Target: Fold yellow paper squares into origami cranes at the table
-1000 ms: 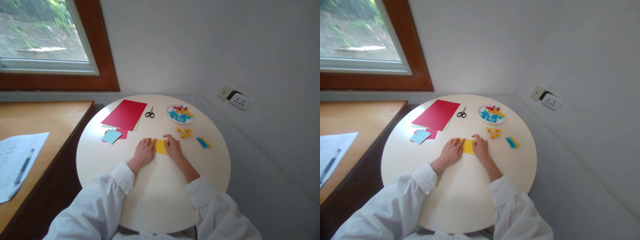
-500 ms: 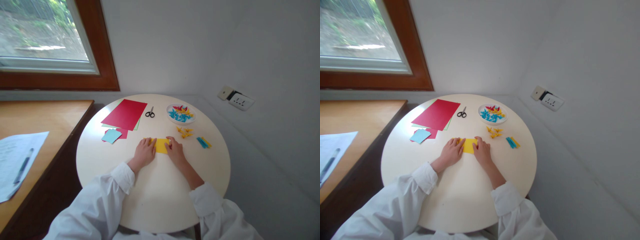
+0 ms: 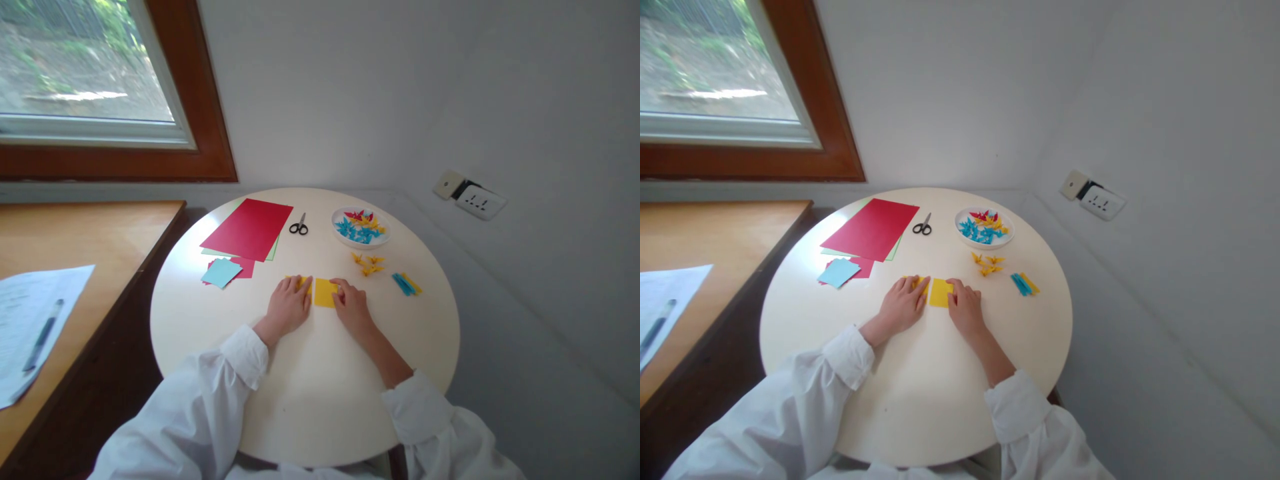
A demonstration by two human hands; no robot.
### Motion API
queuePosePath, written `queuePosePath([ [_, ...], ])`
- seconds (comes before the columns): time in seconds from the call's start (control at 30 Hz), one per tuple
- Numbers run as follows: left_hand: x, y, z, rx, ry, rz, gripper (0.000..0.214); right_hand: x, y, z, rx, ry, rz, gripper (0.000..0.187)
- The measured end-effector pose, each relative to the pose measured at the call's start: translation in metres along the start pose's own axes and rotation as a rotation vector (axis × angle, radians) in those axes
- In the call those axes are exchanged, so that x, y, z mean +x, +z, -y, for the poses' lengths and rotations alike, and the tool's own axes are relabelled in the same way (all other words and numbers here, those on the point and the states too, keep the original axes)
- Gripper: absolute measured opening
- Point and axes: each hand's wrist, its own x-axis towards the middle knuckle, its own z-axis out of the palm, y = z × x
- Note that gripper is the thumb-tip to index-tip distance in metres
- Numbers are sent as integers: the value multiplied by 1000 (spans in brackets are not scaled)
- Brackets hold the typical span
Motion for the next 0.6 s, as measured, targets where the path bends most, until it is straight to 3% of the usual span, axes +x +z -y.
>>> queuePosePath([
  [0.2, 0, 0, 0, 2, 11, -1, 42, -1, -2, -2, 132, 26, -44, 27],
  [0.4, -1, -3, 3, -84, 35, -9, 44, 8, -8, -16, 321, 181, -264, 31],
  [0.6, -3, -7, 2, -112, -11, -67, 51, 12, -12, -28, 270, 218, -266, 36],
])
